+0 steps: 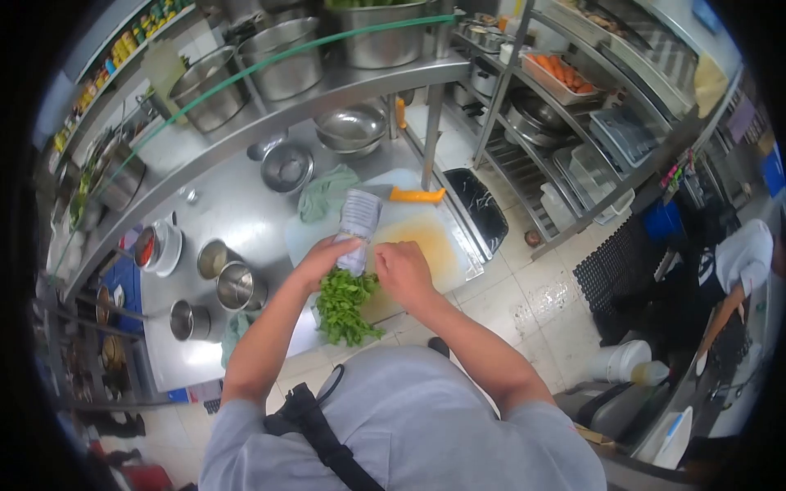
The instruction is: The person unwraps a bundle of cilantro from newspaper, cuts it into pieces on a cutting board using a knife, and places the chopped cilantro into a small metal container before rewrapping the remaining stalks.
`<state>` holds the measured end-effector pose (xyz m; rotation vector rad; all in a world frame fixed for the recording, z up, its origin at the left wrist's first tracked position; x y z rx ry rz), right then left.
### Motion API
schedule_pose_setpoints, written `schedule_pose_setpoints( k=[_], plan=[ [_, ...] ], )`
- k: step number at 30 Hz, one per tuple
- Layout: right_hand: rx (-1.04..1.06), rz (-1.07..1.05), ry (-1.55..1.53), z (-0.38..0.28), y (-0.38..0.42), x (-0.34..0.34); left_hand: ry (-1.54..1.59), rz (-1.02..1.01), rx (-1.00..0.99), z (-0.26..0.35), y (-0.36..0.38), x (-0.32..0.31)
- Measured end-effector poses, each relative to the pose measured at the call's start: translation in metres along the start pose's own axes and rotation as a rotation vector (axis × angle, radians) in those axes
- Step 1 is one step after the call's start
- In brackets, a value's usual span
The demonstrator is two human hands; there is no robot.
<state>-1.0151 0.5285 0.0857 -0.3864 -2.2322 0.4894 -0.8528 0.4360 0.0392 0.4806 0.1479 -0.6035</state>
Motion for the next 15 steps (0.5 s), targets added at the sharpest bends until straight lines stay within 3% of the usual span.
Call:
schedule_pose_setpoints(
  k=[2,4,6,10,12,15],
  plan=[
    [0.023,0.100,-0.035,0.000,-0.005,0.007,0.005,-0.045,0.038,0.010,0.004,-0.008],
    [0.066,0.043,-0.006,0.009,-0.012,0.010,0.033,-0.143,0.070,0.016,0.007,-0.024],
    [0.080,0.061,0.021,0.012,-0.011,0.021,0.055,-0.094,0.099,0.017,0.003,-0.034],
    [0.094,0.167,-0.027,0.014,-0.006,0.037,0.108,-0.194,0.095,-0.002,-0.019,-0.036],
    [0.003,0.117,-0.047,0.017,-0.008,0.041,0.101,-0.199,0.068,0.005,-0.016,-0.047],
    [0.029,0.121,-0.069,0.021,-0.014,0.044,0.115,-0.175,0.047,0.011,-0.008,-0.058]
  ],
)
Point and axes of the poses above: each hand's wrist, its own y-axis away from the middle knuckle, its own x-axis out of the back of the hand, z = x × y, the point moved 4 cm from there along -y, towards the middle knuckle, and after that the axes turned 4 degrees about -x, right-handed, at the moved point
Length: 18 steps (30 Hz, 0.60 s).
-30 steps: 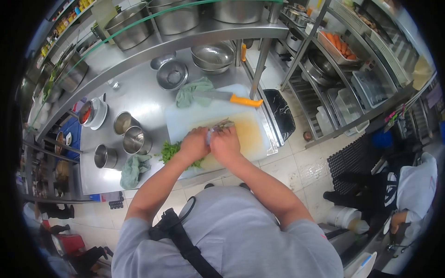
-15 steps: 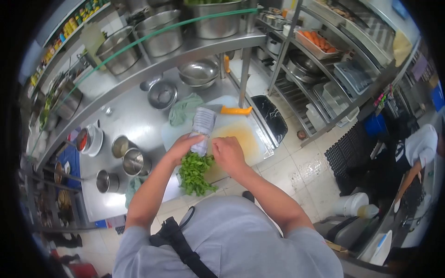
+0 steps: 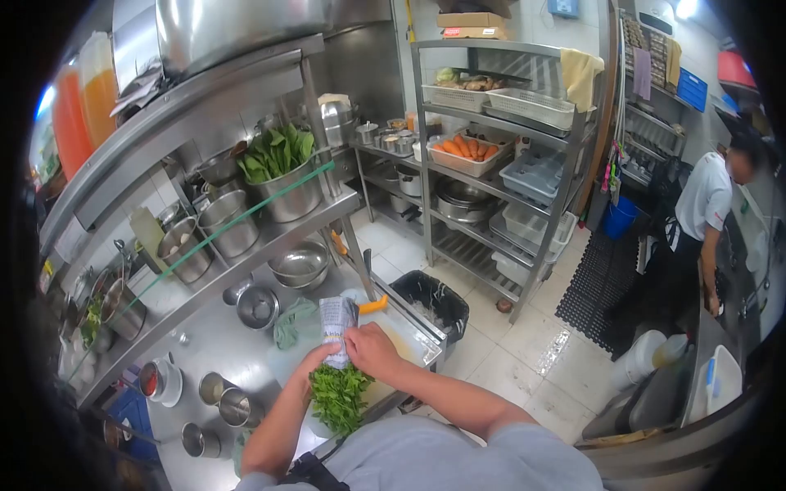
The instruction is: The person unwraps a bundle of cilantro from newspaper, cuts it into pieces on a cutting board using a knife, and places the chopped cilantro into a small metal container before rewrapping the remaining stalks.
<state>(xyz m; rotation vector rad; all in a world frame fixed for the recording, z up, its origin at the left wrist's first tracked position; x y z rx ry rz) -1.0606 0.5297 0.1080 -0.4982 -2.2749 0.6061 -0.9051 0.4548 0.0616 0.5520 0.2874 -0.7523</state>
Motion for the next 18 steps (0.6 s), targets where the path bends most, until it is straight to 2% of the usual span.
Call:
schedule_pose_setpoints(
  k=[2,4,8,10,11,13,14,17,18],
  plan=[
    [0.028,0.016,-0.032,0.005,-0.004,-0.001,0.019,0.044,0.000,0.003,0.003,-0.006],
    [-0.023,-0.095,-0.076,0.015,-0.004,-0.005,-0.002,0.045,-0.019,0.003,0.003,-0.008],
    [0.020,-0.125,-0.118,0.024,0.001,0.002,-0.081,0.051,-0.042,0.001,0.004,-0.019],
    [-0.258,-0.352,-0.376,0.033,0.003,0.005,-0.130,0.033,-0.051,0.004,-0.003,-0.027],
    [-0.266,-0.341,-0.372,0.034,0.008,0.006,-0.126,0.064,-0.090,0.003,-0.004,-0.023],
    [-0.110,-0.634,-0.661,0.026,0.017,0.003,-0.128,0.070,-0.130,0.007,-0.014,-0.023],
    [-0.101,-0.704,-0.724,0.015,0.018,0.013,-0.120,0.058,-0.141,0.009,-0.016,-0.021],
    [-0.241,-0.630,-0.648,0.009,0.019,0.046,-0.030,0.050,-0.070,0.003,-0.017,-0.008],
    [-0.304,-0.491,-0.703,0.039,0.021,0.047,-0.018,-0.046,-0.112,0.008,-0.014,-0.011]
  ],
)
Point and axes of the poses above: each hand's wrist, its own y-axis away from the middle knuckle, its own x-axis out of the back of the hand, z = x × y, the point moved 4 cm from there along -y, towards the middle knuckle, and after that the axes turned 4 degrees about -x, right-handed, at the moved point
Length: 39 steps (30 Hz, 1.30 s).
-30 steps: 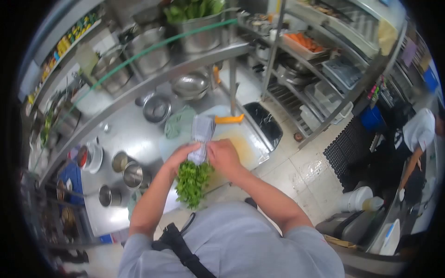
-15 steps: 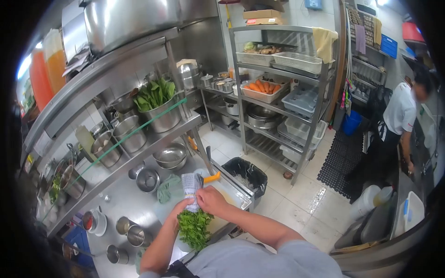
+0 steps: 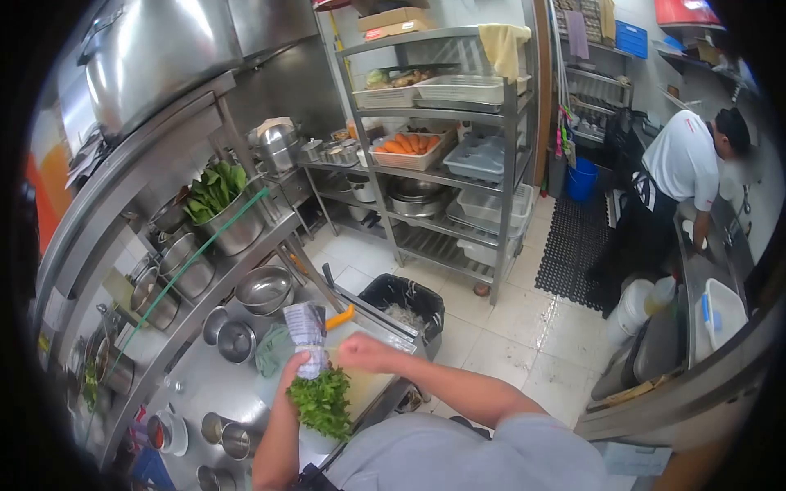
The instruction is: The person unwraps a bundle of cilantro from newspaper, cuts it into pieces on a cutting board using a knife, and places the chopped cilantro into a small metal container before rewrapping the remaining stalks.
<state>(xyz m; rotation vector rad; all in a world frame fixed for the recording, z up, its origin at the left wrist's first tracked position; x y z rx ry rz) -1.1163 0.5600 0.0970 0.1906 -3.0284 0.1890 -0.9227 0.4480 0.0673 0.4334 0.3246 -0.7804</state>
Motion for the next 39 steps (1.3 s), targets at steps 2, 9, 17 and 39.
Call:
schedule_pose_setpoints(
  k=[2,9,17,39],
  plan=[
    [-0.033,0.416,-0.260,0.005,0.004,0.031,-0.003,-0.172,-0.049,0.008,0.006,-0.008],
    [-0.006,0.410,-0.421,-0.016,-0.005,0.056,-0.153,-0.156,-0.119,0.000,0.010,-0.031],
    [-0.055,0.590,0.185,-0.058,-0.019,0.055,-1.131,-0.198,-0.222,0.022,0.031,-0.072],
    [-0.217,0.359,0.229,-0.016,0.023,0.046,-0.500,-0.062,-0.416,0.036,0.032,-0.043]
  ],
)
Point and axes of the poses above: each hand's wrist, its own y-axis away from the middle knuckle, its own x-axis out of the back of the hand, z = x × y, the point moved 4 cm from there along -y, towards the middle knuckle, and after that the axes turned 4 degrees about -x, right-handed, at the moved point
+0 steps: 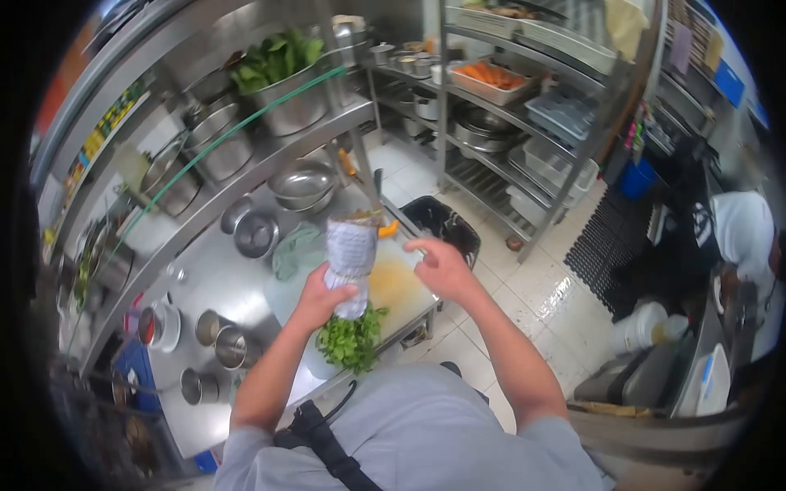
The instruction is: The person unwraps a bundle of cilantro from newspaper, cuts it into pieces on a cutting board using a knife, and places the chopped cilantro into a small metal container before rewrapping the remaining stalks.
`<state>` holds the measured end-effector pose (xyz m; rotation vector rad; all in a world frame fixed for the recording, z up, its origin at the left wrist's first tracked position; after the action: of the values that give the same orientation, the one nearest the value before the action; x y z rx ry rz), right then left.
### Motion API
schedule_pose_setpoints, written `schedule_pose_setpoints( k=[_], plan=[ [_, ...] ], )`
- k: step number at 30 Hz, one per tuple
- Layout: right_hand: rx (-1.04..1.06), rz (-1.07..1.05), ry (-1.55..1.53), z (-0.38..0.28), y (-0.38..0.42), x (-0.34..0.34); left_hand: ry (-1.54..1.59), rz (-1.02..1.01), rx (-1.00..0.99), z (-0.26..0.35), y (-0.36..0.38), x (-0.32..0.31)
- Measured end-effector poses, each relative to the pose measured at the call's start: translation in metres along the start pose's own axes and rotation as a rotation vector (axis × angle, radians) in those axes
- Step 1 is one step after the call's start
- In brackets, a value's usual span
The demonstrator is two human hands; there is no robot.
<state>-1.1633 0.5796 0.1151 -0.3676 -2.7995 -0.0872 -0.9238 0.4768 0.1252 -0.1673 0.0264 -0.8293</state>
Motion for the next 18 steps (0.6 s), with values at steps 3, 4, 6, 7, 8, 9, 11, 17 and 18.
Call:
schedule_pose_setpoints(
  k=[3,4,6,7,8,9,11,17,18],
  plan=[
    [0.534,0.190,0.361,-0.031,0.018,-0.032,0.059,0.038,0.069,0.000,-0.005,0.001],
    [0.533,0.177,0.365,-0.034,0.018,-0.037,0.067,0.048,0.071,0.000,-0.006,0.002],
    [0.416,0.025,0.464,-0.031,0.020,-0.049,0.084,0.076,0.135,-0.003,-0.006,0.002],
    [0.414,-0.043,0.402,-0.032,0.020,-0.055,0.005,0.096,0.127,0.001,-0.007,0.002],
    [0.412,-0.053,0.402,-0.034,0.017,-0.052,0.008,0.105,0.132,0.006,-0.007,0.002],
    [0.196,-0.194,-0.102,-0.030,0.010,-0.045,-0.310,0.090,0.170,0.013,-0.004,0.004],
    [-0.089,-0.258,-0.915,-0.039,-0.003,-0.036,-0.631,0.075,0.210,0.014,0.002,0.007],
    [-0.180,-0.146,-1.337,0.006,-0.065,0.017,-0.967,-0.017,-0.183,-0.001,0.028,0.021],
    [-0.141,-0.068,-1.270,0.011,-0.067,0.027,-1.017,-0.010,-0.232,-0.005,0.033,0.025]
  ],
)
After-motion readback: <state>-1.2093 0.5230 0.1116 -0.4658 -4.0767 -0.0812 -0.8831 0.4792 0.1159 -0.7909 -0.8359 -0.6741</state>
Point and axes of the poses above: each hand's wrist, its own y-axis away from the middle knuckle, its own x-axis out of the back of the hand, z = x × y, the point moved 4 cm from there along -y, towards the middle knuckle, and after that the axes turned 4 degrees about -x, right-handed, at the moved point
